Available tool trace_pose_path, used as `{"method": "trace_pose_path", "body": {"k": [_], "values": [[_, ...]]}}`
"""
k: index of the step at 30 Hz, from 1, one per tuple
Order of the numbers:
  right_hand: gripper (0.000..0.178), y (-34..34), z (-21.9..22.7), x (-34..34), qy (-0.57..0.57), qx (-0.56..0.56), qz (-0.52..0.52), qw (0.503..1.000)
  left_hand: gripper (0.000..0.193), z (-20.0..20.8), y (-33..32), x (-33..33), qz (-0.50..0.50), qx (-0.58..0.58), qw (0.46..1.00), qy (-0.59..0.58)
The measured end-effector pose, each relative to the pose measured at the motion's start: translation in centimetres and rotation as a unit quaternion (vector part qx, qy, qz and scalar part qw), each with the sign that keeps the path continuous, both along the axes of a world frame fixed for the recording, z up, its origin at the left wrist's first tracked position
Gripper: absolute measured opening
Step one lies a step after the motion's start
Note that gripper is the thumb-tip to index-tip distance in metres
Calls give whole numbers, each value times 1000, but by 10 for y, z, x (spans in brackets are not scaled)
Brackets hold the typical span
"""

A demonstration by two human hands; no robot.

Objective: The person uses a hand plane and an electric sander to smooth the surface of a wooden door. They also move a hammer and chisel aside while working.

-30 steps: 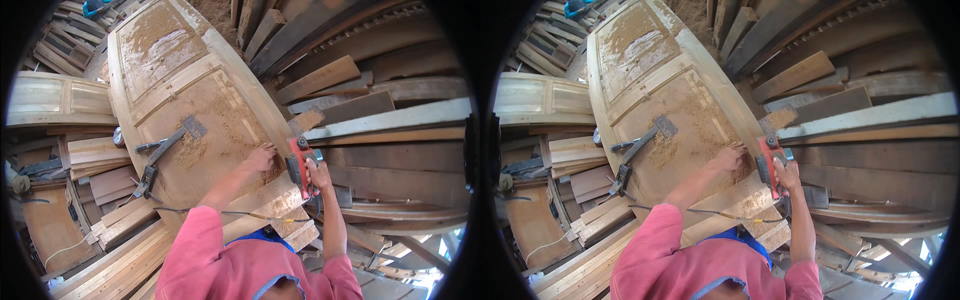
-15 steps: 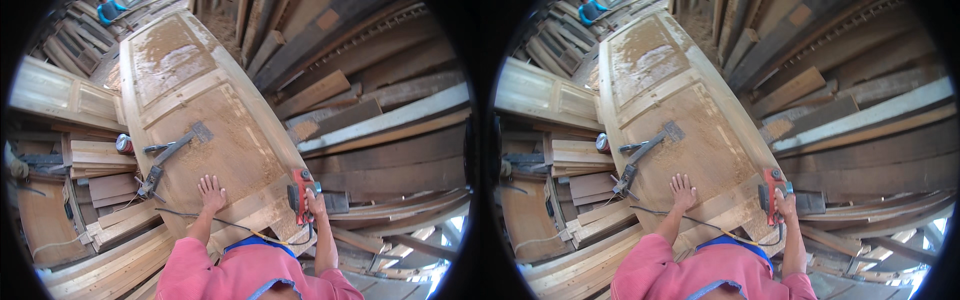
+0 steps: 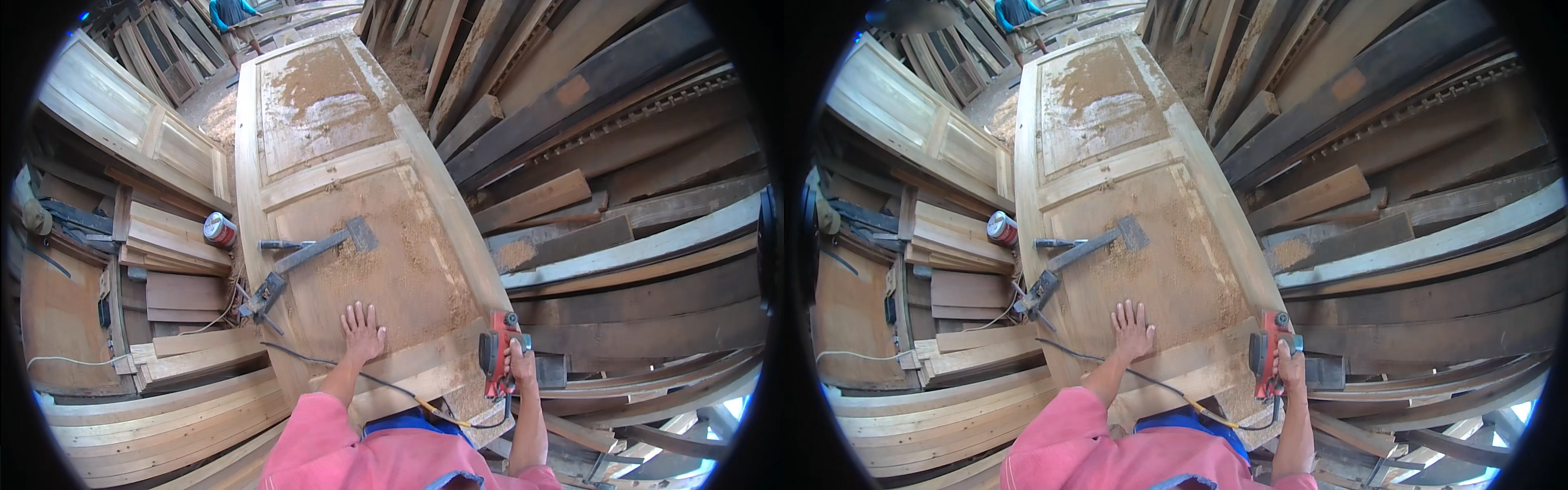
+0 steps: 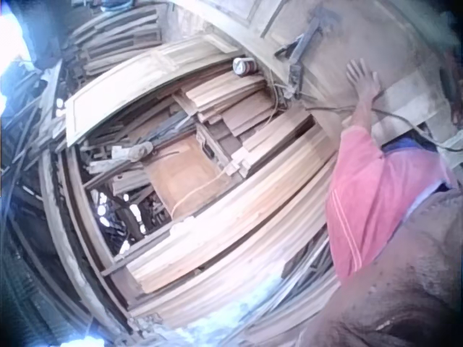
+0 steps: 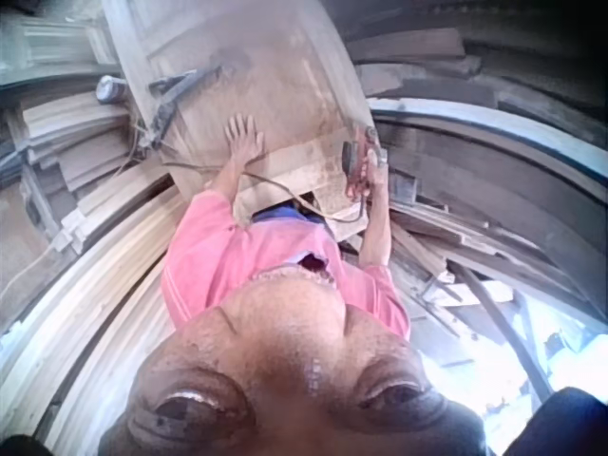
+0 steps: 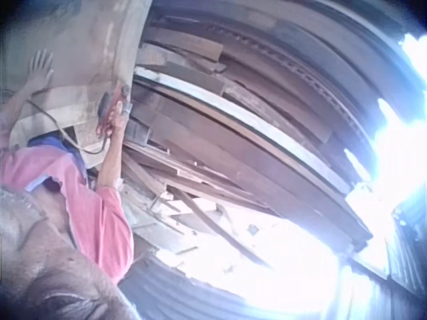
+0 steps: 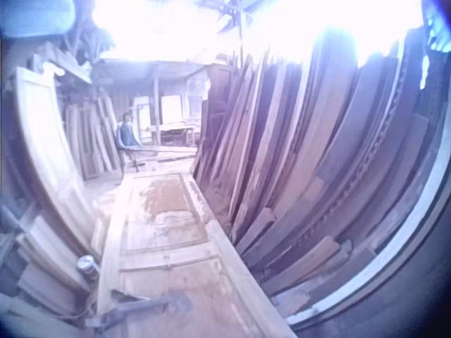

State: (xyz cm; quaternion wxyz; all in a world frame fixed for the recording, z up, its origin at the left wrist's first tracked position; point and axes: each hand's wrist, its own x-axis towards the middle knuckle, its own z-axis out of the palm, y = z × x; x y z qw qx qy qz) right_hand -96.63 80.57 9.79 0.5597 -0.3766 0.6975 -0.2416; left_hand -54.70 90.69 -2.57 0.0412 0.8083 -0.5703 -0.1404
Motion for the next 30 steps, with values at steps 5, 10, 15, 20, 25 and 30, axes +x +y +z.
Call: {"method": "trace_pose_path", "body": {"k": [5,10,15,20,25,30], "values": [[49,-1,-8,-3,-8,-5,-3,1000,80,8,-1,2,-11,12,1000,8],[48,-5,-22,3,-19,-7,16,1000,81,21,43,31,100,-9,989,106],[45,-12,-19,-19,-38,7,23,999,93,40,164,22,394,-18,918,38],[48,-10,-18,-12,-34,40,70,996,128,24,306,14,600,82,788,113],[53,-17,-24,-30,-14,11,103,995,117,30,300,21,605,101,780,125],[52,-17,-17,-14,-30,10,72,997,99,28,314,53,552,75,815,159]]}}
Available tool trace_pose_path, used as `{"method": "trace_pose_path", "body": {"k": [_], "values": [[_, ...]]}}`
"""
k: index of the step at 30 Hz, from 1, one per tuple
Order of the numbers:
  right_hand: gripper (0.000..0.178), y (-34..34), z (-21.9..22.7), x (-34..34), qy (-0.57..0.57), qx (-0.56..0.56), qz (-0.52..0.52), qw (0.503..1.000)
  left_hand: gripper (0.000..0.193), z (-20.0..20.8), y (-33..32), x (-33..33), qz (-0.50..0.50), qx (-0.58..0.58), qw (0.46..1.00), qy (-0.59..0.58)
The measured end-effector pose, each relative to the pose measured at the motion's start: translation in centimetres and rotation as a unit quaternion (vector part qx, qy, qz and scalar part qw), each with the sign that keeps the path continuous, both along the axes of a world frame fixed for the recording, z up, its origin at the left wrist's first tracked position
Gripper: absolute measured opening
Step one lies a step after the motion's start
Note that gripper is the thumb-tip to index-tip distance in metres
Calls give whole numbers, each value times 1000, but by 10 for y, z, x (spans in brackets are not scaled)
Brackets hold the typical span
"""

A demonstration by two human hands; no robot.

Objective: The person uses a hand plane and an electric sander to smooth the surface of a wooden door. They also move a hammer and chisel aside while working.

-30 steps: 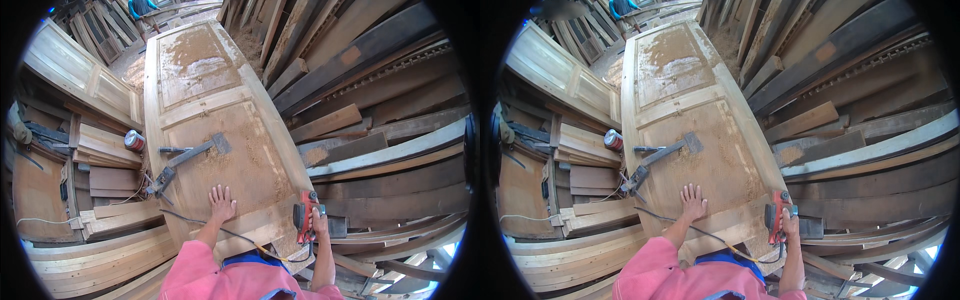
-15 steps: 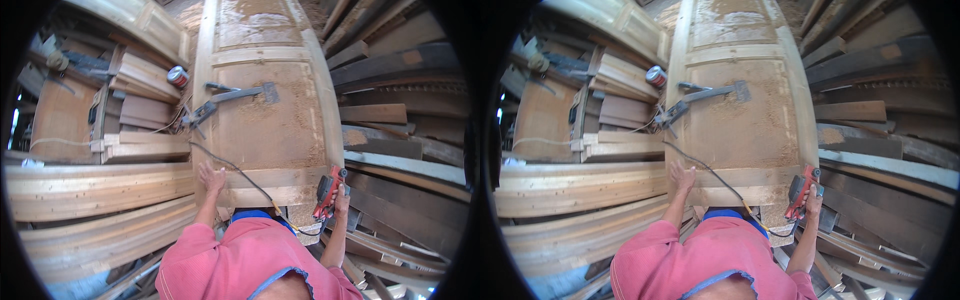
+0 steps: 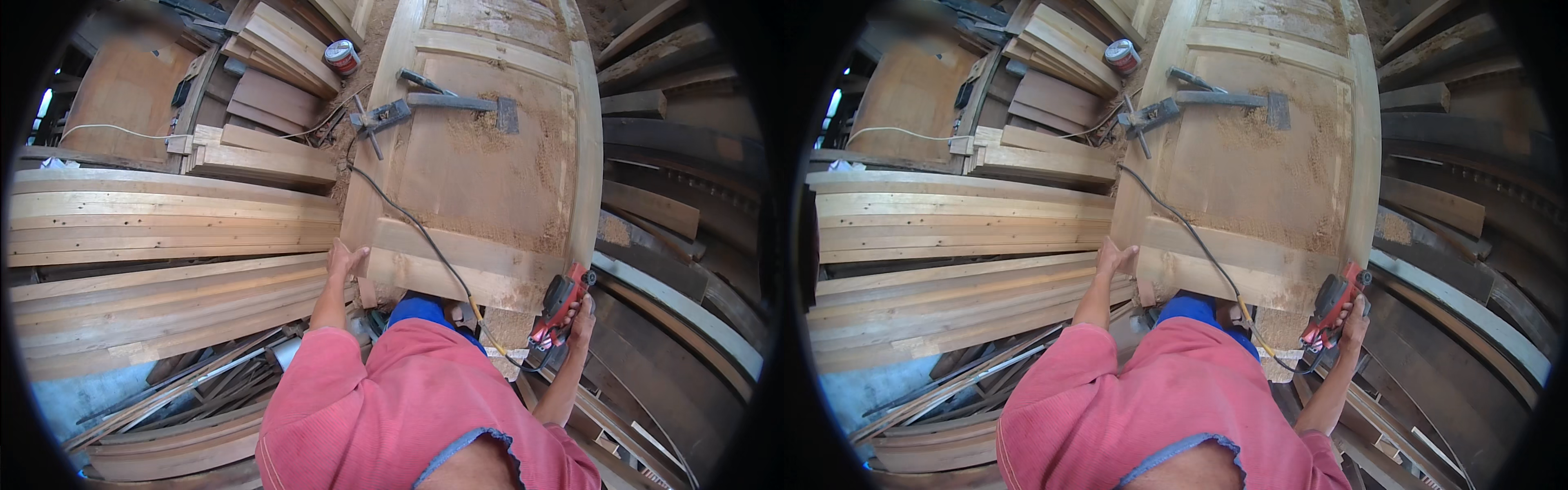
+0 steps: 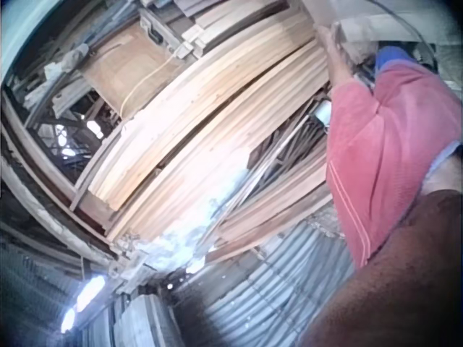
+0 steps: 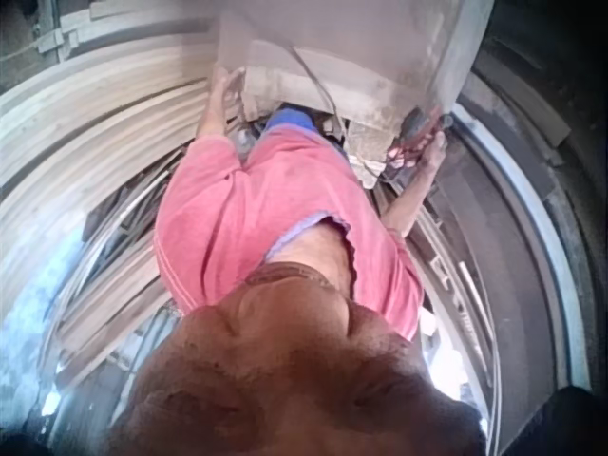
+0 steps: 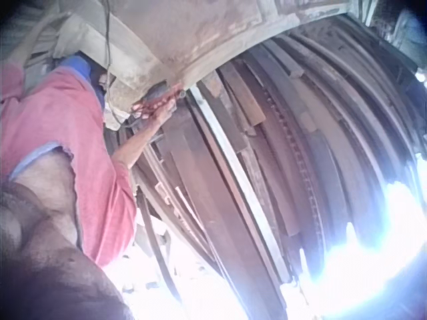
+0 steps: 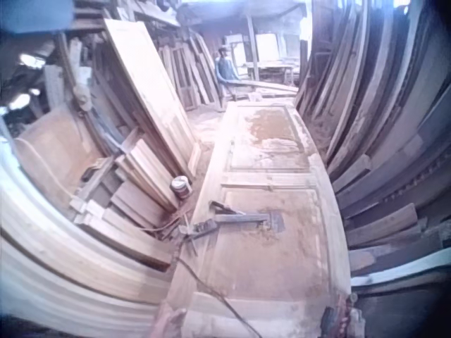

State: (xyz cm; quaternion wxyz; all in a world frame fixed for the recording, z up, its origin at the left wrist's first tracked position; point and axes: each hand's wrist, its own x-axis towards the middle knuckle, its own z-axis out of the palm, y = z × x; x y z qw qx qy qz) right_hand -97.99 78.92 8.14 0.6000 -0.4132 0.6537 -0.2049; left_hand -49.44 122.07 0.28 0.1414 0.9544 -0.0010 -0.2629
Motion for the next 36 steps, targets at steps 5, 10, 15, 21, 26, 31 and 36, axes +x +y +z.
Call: {"method": "trace_pose_path", "body": {"k": [5,10,15,21,26,31,36], "values": [[50,2,30,26,-16,-45,-39,998,77,5,-9,5,-42,-92,994,40],[44,2,28,105,-70,-52,-46,995,79,-16,39,43,-91,-206,967,119],[42,-24,31,198,-144,-33,-66,987,74,-21,34,39,-94,-231,958,145],[40,-46,5,290,-194,-13,-81,978,74,-20,33,49,-110,-182,963,166],[44,-41,-15,333,-226,19,-102,969,73,-32,39,45,-96,-182,967,149],[47,-37,-29,333,-188,-2,-113,976,70,-30,31,38,-82,-247,961,96],[47,-32,-32,329,-189,11,-111,976,73,-18,24,39,-75,-199,967,142]]}}
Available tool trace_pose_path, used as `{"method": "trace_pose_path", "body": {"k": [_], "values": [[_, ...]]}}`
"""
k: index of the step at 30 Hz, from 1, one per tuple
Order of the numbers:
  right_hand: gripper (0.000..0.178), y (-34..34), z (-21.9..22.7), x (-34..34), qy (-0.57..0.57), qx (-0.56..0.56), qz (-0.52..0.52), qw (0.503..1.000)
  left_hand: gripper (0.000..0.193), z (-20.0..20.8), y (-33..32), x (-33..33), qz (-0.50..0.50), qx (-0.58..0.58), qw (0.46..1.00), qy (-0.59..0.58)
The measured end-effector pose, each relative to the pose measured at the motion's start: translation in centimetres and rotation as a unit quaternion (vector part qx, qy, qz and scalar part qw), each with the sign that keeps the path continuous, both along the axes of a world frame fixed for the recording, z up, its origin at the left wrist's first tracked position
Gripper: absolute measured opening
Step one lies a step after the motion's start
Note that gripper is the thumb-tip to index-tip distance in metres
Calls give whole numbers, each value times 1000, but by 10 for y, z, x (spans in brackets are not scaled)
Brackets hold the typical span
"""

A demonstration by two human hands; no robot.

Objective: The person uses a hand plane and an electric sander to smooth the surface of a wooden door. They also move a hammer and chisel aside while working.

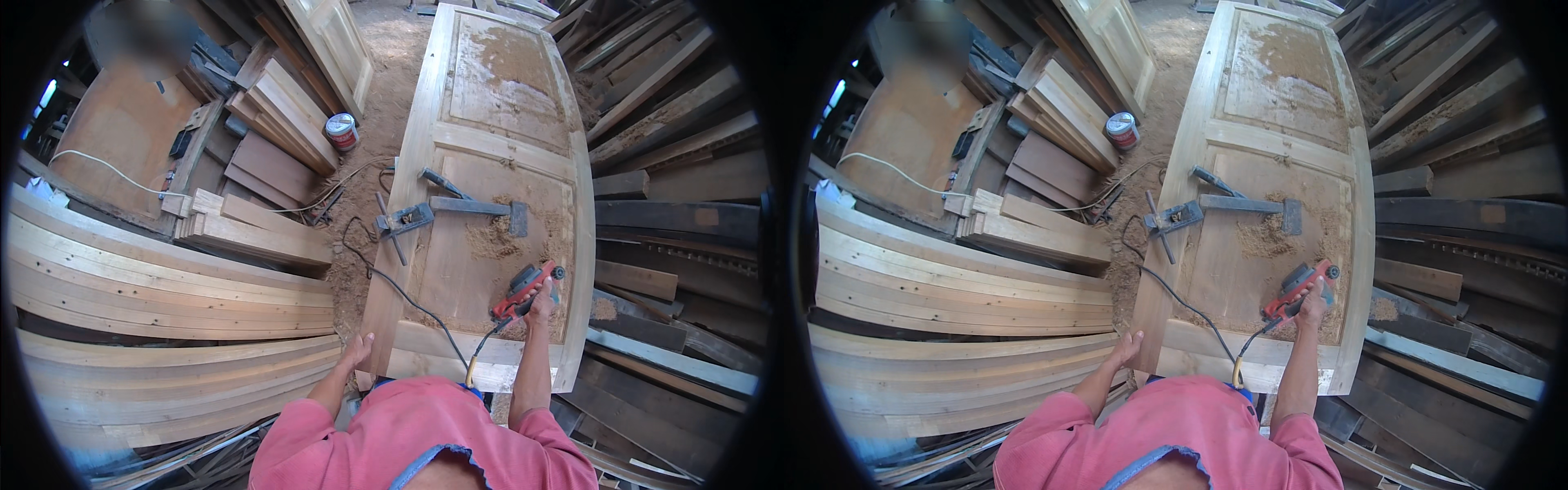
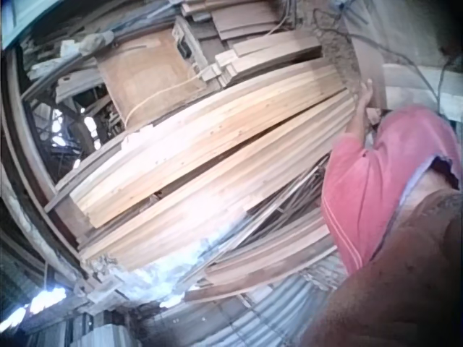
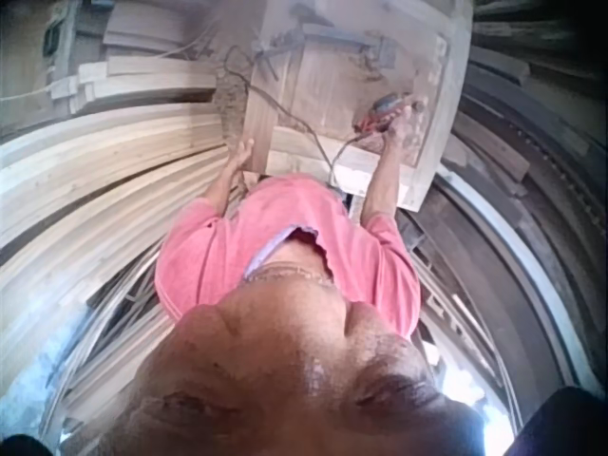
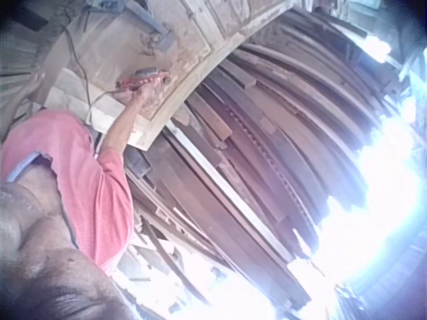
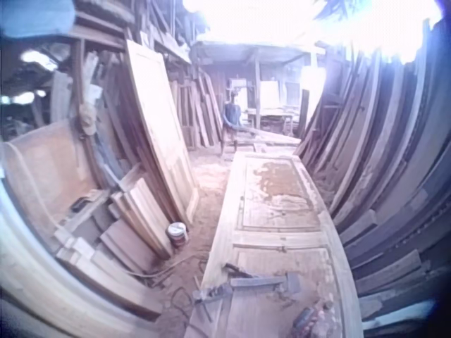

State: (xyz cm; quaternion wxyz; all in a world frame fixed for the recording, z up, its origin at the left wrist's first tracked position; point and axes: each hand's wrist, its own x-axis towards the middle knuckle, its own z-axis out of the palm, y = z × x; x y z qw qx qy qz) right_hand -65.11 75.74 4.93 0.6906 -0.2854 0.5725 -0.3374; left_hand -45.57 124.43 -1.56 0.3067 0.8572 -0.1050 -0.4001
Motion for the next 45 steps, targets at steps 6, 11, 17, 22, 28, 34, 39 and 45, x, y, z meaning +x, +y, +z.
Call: {"method": "trace_pose_path", "body": {"k": [6,11,17,22,28,34,39,45], "values": [[49,2,-5,6,21,-9,25,999,80,-14,-6,-12,92,105,989,-48],[49,-8,-15,5,49,-74,39,995,100,10,-37,-24,114,122,985,-47],[48,-1,-10,6,92,-98,61,989,122,22,-30,-35,96,133,985,-54],[46,8,-6,19,100,-117,59,986,117,17,0,-13,40,103,991,-74],[46,6,2,8,125,-129,41,983,89,32,-21,11,-58,153,986,-28],[54,15,4,14,268,-313,102,905,73,-22,20,49,-213,62,974,-45],[47,96,53,97,584,-427,90,684,62,-21,29,73,-286,85,951,82],[82,192,-11,210,627,-211,432,613,54,1,-2,101,-443,98,885,102]]}}
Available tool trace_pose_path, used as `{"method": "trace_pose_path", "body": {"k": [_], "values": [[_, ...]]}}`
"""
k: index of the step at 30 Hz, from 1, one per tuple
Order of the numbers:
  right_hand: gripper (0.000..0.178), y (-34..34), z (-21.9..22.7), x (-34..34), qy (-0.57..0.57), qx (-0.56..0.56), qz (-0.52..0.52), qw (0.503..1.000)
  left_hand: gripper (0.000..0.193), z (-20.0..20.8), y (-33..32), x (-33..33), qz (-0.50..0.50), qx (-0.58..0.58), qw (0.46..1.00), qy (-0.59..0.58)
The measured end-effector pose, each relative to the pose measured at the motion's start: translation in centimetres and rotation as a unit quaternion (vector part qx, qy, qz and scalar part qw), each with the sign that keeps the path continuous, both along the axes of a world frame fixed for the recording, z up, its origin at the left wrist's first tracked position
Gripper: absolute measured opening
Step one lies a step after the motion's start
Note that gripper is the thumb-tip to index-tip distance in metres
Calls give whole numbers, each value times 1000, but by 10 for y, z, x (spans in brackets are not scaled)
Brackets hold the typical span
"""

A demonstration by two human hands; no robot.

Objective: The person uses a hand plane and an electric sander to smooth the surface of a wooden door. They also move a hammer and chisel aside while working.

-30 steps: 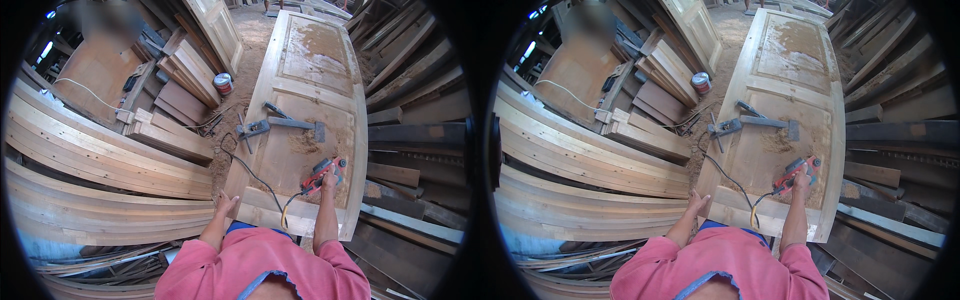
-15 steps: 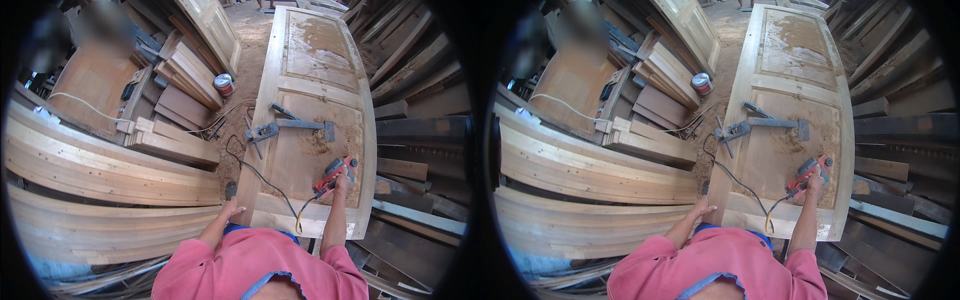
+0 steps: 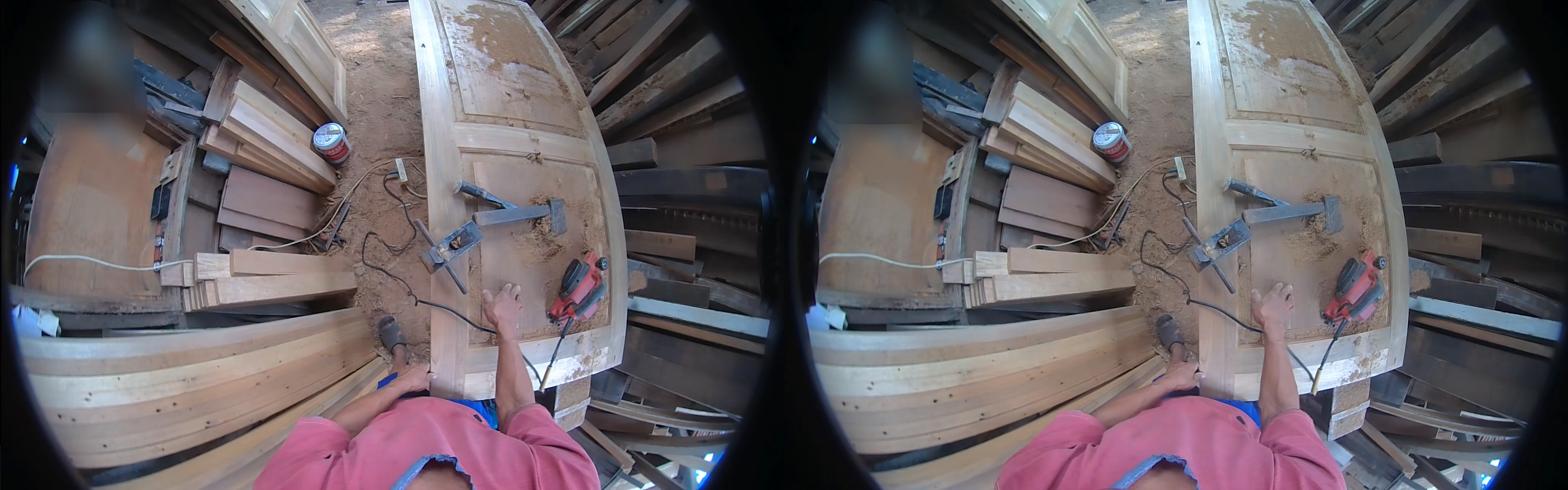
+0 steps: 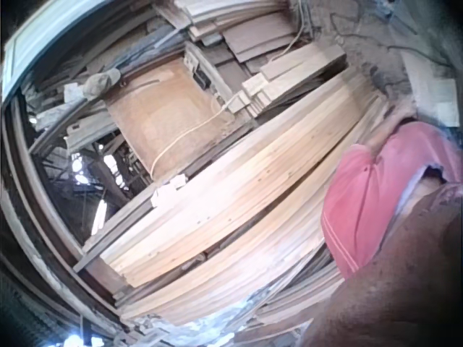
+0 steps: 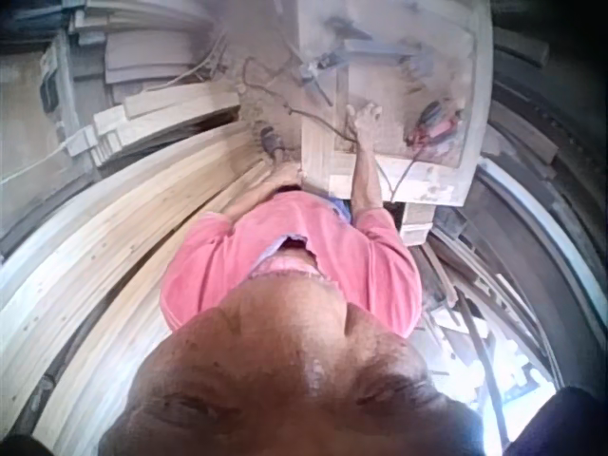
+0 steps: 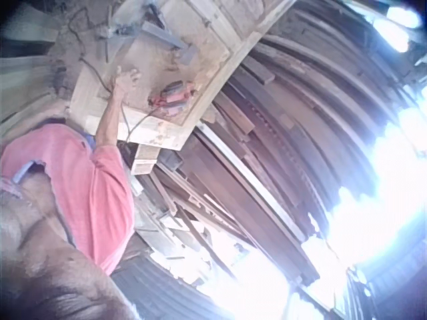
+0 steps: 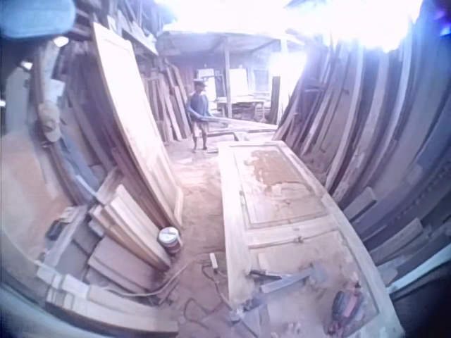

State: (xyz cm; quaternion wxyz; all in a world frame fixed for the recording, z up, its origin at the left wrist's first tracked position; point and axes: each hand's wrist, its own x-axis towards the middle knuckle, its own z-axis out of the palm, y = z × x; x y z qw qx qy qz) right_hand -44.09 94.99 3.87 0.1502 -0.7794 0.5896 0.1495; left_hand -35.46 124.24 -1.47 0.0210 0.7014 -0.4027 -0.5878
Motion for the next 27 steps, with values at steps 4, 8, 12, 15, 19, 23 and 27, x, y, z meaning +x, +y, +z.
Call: {"method": "trace_pose_path", "body": {"k": [4,8,12,15,19,23,27], "values": [[101,19,2,32,-15,78,-23,997,56,-6,2,22,-50,-66,995,47],[103,8,11,31,-20,104,1,994,56,-9,-2,29,-92,-55,994,14],[104,4,13,23,-5,127,0,992,51,27,-18,36,-120,-2,993,-4],[104,11,13,27,8,128,9,992,55,29,-14,59,-92,5,995,-35],[103,12,6,34,7,117,35,992,57,5,0,136,68,-57,993,-78],[105,5,-7,19,19,137,-11,990,63,12,-52,188,179,-181,948,-191],[102,8,0,30,22,113,16,993,59,5,-133,258,199,-401,847,-287]]}}
